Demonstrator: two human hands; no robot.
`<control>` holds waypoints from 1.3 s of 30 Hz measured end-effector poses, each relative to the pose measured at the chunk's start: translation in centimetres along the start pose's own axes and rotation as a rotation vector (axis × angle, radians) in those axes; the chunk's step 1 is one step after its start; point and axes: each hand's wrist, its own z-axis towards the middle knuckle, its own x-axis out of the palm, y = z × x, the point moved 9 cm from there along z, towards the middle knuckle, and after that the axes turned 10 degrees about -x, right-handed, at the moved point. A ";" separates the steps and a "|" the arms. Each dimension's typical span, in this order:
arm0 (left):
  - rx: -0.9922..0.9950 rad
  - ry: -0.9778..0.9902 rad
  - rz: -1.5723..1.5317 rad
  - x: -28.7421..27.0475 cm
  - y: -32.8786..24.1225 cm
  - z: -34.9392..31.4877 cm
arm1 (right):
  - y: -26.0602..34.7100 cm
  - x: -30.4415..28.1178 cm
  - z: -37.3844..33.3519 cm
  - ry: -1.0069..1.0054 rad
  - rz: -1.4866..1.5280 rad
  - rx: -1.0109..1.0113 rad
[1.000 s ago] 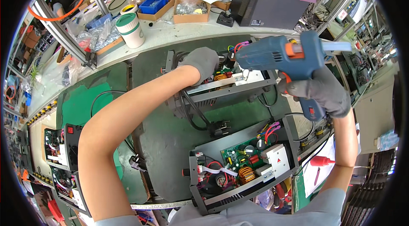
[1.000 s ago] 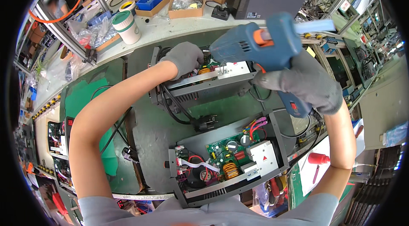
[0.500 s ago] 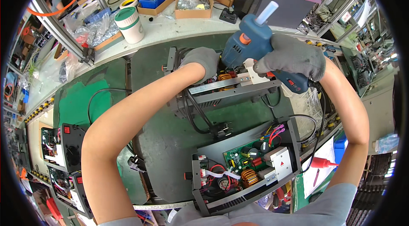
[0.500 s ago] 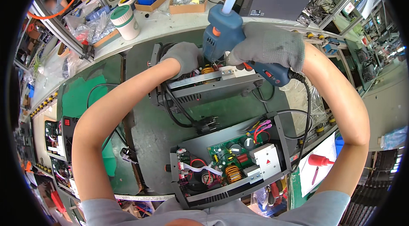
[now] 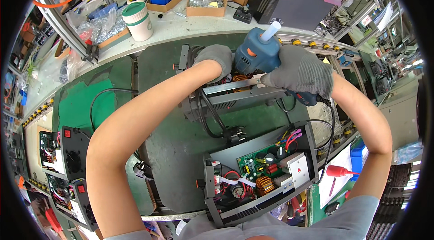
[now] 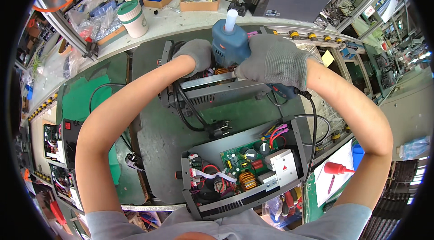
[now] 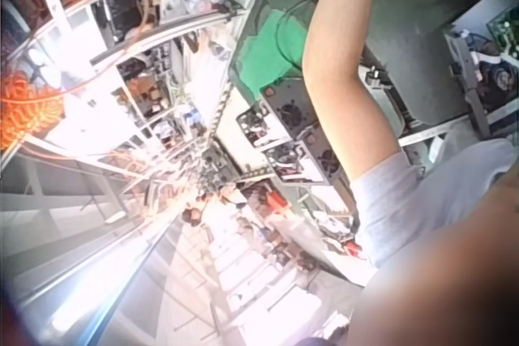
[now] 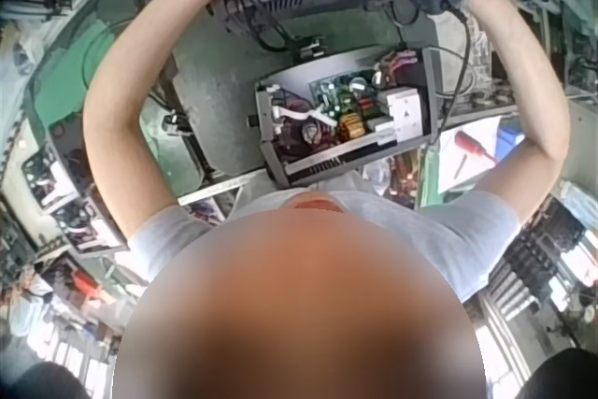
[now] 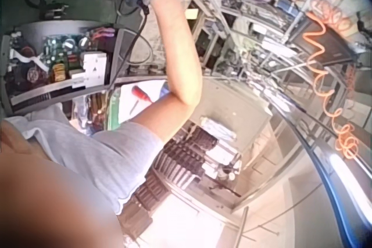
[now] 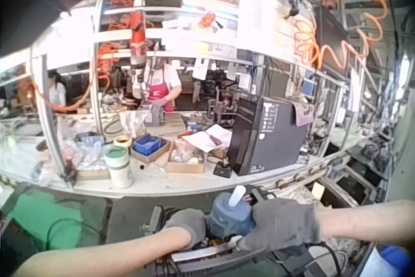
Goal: Assemble internal electrical components, fasten the outer metal casing with screws using an electric screwdriver, and apply specification labels to the units.
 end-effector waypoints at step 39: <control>0.412 -0.289 0.008 -2.2 -10.8 -24.3 | -15.5 21.3 -54.3 -1.832 0.713 0.688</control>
